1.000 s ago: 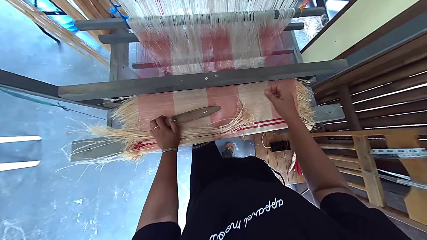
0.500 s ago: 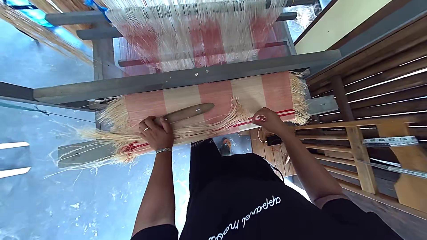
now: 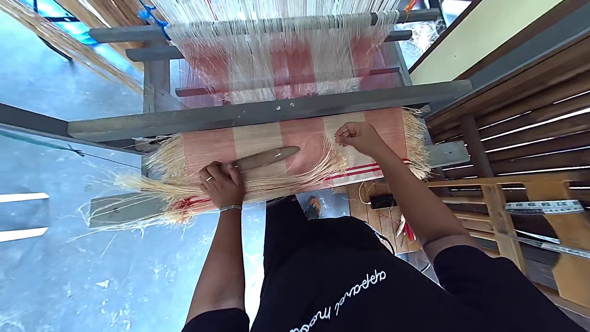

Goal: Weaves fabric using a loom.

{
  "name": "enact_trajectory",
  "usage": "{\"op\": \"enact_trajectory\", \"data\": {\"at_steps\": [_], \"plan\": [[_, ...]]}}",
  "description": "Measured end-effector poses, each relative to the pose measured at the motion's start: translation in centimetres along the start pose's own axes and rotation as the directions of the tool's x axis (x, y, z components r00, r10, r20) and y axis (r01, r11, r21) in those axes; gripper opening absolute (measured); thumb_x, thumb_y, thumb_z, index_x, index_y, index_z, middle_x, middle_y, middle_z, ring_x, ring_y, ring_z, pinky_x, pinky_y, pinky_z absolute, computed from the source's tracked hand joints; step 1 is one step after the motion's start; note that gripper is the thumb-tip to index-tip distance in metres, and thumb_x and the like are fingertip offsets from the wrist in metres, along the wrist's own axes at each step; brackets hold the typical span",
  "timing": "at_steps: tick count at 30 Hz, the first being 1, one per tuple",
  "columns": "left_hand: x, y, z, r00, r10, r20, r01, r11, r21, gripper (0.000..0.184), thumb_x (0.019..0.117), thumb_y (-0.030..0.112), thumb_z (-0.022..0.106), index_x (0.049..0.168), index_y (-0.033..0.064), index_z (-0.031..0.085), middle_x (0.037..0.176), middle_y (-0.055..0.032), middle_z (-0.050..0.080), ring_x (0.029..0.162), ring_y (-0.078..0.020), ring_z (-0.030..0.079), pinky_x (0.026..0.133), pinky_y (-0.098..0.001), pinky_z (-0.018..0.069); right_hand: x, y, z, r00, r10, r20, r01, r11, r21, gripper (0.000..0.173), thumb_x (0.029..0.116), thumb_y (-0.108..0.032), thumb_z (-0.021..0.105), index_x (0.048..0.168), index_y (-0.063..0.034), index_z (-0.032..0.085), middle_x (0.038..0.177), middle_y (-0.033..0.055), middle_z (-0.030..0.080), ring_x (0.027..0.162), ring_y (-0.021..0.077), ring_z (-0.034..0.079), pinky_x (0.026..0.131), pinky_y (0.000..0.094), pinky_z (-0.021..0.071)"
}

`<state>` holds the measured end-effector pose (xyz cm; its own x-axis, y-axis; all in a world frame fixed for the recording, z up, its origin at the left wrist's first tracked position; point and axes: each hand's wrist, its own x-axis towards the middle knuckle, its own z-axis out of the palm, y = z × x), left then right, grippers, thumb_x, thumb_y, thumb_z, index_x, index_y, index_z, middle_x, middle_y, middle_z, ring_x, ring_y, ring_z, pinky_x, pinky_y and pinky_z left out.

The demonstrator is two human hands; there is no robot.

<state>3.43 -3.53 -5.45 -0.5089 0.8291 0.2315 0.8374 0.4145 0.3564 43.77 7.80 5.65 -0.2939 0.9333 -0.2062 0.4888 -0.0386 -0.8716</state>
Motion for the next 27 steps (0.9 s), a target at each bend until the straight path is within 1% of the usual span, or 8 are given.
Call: {"op": "enact_trajectory", "data": {"at_steps": [2, 7, 14, 17, 20, 23, 25, 27], "plan": [[0.0, 0.0, -0.1, 1.000, -0.007, 0.002, 0.007, 1.000, -0.004, 0.066, 0.1015, 0.056, 0.025, 0.133, 0.0054, 0.053, 0.141, -0.0271, 0.049, 0.130, -0.0467, 0.049, 0.103, -0.0649, 0.0382, 0.7, -0.9, 0.3, 1.000, -0.016, -0.022, 0.015, 0.999, -0.049, 0.012, 0.0937, -0.014, 0.074, 0.101, -0.0047, 0.074, 0.085, 0.0053, 0.073, 0.073, 0.0128, 0.070, 0.074, 0.0339, 0.0602], [0.0, 0.0, -0.1, 1.000, -0.009, 0.005, 0.009, 1.000, -0.006, 0.065, 0.1012, 0.055, 0.026, 0.134, 0.0060, 0.053, 0.142, -0.0264, 0.049, 0.131, -0.0453, 0.049, 0.103, -0.0636, 0.0380, 1.6, -1.7, 0.6, 0.988, 0.086, 0.132, -0.057, 0.977, -0.207, 0.014, 0.0940, -0.015, 0.075, 0.105, -0.0058, 0.076, 0.104, 0.0096, 0.075, 0.085, 0.0203, 0.071, 0.084, 0.0440, 0.0584], [0.1, 0.1, -0.2, 1.000, -0.008, 0.012, 0.008, 1.000, -0.014, 0.064, 0.1017, 0.053, 0.027, 0.134, 0.0042, 0.053, 0.143, -0.0275, 0.048, 0.131, -0.0467, 0.049, 0.102, -0.0649, 0.0397, 2.2, -0.9, -0.1, 0.996, 0.060, 0.072, -0.032, 0.940, -0.340, 0.013, 0.0914, -0.018, 0.077, 0.098, -0.0072, 0.079, 0.094, 0.0100, 0.076, 0.089, 0.0241, 0.072, 0.088, 0.0519, 0.0571], [0.2, 0.1, -0.1, 0.999, -0.023, 0.027, 0.024, 1.000, -0.007, 0.066, 0.1019, 0.055, 0.025, 0.136, 0.0049, 0.052, 0.145, -0.0268, 0.047, 0.132, -0.0462, 0.049, 0.103, -0.0648, 0.0394, 1.9, -0.3, -5.2, 0.997, 0.042, -0.060, -0.058, 0.953, -0.298, 0.017, 0.0939, -0.019, 0.075, 0.103, -0.0054, 0.078, 0.103, 0.0118, 0.076, 0.095, 0.0251, 0.072, 0.093, 0.0517, 0.0572], [0.2, 0.1, -0.2, 0.999, -0.036, 0.038, 0.036, 0.999, 0.002, 0.065, 0.1029, 0.054, 0.024, 0.136, 0.0046, 0.051, 0.145, -0.0275, 0.047, 0.131, -0.0472, 0.049, 0.104, -0.0649, 0.0388, 0.4, 0.5, -13.0, 0.960, 0.098, -0.261, -0.124, 0.989, -0.086, 0.023, 0.0957, -0.015, 0.072, 0.112, 0.0007, 0.072, 0.110, 0.0122, 0.074, 0.095, 0.0207, 0.073, 0.092, 0.0417, 0.0601], [0.2, 0.4, -0.3, 0.998, -0.039, 0.046, 0.039, 0.999, 0.005, 0.064, 0.1027, 0.052, 0.025, 0.137, 0.0038, 0.050, 0.145, -0.0276, 0.047, 0.131, -0.0473, 0.049, 0.103, -0.0642, 0.0394, -2.9, 0.1, -20.9, 0.851, 0.165, -0.498, -0.179, 0.984, 0.020, 0.027, 0.0944, -0.018, 0.075, 0.115, -0.0017, 0.071, 0.109, 0.0053, 0.075, 0.091, 0.0115, 0.072, 0.089, 0.0318, 0.0595], [0.2, 0.4, -0.4, 0.997, -0.050, 0.053, 0.049, 0.999, 0.010, 0.064, 0.1029, 0.051, 0.025, 0.138, 0.0037, 0.050, 0.145, -0.0276, 0.047, 0.130, -0.0472, 0.050, 0.102, -0.0644, 0.0395, -5.8, -0.5, -26.2, 0.784, 0.187, -0.591, -0.240, 0.971, -0.012, 0.033, 0.0930, -0.022, 0.077, 0.119, -0.0036, 0.069, 0.111, 0.0031, 0.074, 0.091, 0.0083, 0.072, 0.089, 0.0278, 0.0597], [0.3, 0.3, -0.3, 0.997, -0.059, 0.052, 0.058, 0.998, 0.021, 0.064, 0.1027, 0.051, 0.025, 0.137, 0.0031, 0.050, 0.144, -0.0281, 0.048, 0.130, -0.0472, 0.050, 0.102, -0.0644, 0.0399, -8.9, -1.3, -31.0, 0.731, 0.194, -0.654, -0.315, 0.947, -0.071, 0.039, 0.0955, -0.024, 0.073, 0.126, -0.0013, 0.064, 0.120, 0.0070, 0.071, 0.101, 0.0089, 0.070, 0.095, 0.0262, 0.0559]]}}
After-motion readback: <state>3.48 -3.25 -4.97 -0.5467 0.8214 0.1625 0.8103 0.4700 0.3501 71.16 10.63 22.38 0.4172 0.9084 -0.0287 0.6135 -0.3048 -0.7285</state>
